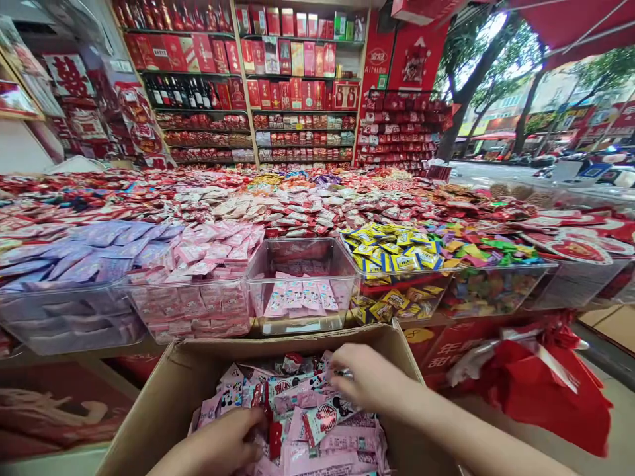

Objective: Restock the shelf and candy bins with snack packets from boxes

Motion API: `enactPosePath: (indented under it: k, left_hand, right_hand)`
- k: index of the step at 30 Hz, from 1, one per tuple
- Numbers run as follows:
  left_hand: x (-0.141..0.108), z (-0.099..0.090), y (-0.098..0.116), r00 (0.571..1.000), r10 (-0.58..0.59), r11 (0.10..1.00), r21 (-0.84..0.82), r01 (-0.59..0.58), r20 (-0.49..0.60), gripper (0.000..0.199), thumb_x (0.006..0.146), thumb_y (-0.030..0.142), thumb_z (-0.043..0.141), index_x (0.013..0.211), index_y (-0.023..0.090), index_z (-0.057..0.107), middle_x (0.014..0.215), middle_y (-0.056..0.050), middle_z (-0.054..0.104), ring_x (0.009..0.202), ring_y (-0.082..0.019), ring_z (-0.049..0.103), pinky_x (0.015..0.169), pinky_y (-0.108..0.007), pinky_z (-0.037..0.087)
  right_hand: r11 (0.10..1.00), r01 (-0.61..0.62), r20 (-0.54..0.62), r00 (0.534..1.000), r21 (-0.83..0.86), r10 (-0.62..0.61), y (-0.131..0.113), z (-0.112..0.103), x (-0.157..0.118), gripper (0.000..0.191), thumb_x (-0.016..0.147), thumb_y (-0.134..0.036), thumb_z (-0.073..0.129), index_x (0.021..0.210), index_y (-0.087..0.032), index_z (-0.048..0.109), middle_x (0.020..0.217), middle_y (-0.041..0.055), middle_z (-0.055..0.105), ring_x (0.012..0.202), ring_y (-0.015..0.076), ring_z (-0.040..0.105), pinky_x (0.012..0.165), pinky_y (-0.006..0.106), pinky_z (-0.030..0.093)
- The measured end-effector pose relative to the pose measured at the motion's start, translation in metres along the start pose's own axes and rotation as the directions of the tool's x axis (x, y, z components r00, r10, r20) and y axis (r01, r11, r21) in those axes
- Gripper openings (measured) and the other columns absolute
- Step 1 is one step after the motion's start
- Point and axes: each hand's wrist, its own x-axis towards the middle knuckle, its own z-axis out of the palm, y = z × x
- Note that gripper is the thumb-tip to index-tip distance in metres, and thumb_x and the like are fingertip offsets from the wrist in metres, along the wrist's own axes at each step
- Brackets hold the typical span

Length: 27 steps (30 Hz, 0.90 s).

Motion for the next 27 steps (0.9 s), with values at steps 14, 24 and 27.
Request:
enactPosePath:
  k: [14, 24, 27]
  left_hand:
    - [0.001, -0.008, 0.006, 0.990, 0.117, 0.984, -0.124, -0.125, -0.075, 0.025, 0.067, 0.029, 0.049, 0.089, 0.022, 0.058, 0.085, -0.002, 0.062, 0.077, -0.018, 0.053, 0.066, -0.026, 0.037]
    - [0.009, -0.008, 0.017, 0.958, 0.136, 0.868, -0.435, -0.237, -0.251, 0.029, 0.071, 0.029, 0.049, 0.097, 0.018, 0.057, 0.091, -0.004, 0.063, 0.085, -0.017, 0.055, 0.078, -0.027, 0.039]
    - [0.009, -0.013, 0.030, 0.950, 0.097, 0.720, -0.638, -0.274, -0.298, 0.043, 0.074, 0.040, 0.049, 0.110, 0.018, 0.051, 0.096, -0.005, 0.062, 0.083, -0.016, 0.056, 0.073, -0.026, 0.042]
  right_hand:
    - [0.965, -0.146, 0.324, 0.922, -0.217, 0.212, 0.012, 0.066, 0.020, 0.060, 0.054, -0.019, 0.067, 0.112, -0.016, 0.049, 0.097, 0.0134, 0.062, 0.087, 0.0303, 0.059, 0.066, 0.034, 0.046]
    - [0.987, -0.109, 0.238, 0.968, 0.114, 0.079, 0.014, 0.049, 0.030, 0.015, 0.064, -0.027, 0.063, 0.075, -0.016, 0.060, 0.066, -0.0007, 0.056, 0.059, 0.0110, 0.048, 0.050, 0.021, 0.034]
    - [0.915, -0.121, 0.222, 0.975, 0.386, 0.035, -0.002, 0.036, 0.033, 0.015, 0.065, -0.024, 0.063, 0.074, -0.015, 0.056, 0.063, -0.0035, 0.052, 0.056, 0.0073, 0.043, 0.049, 0.018, 0.032]
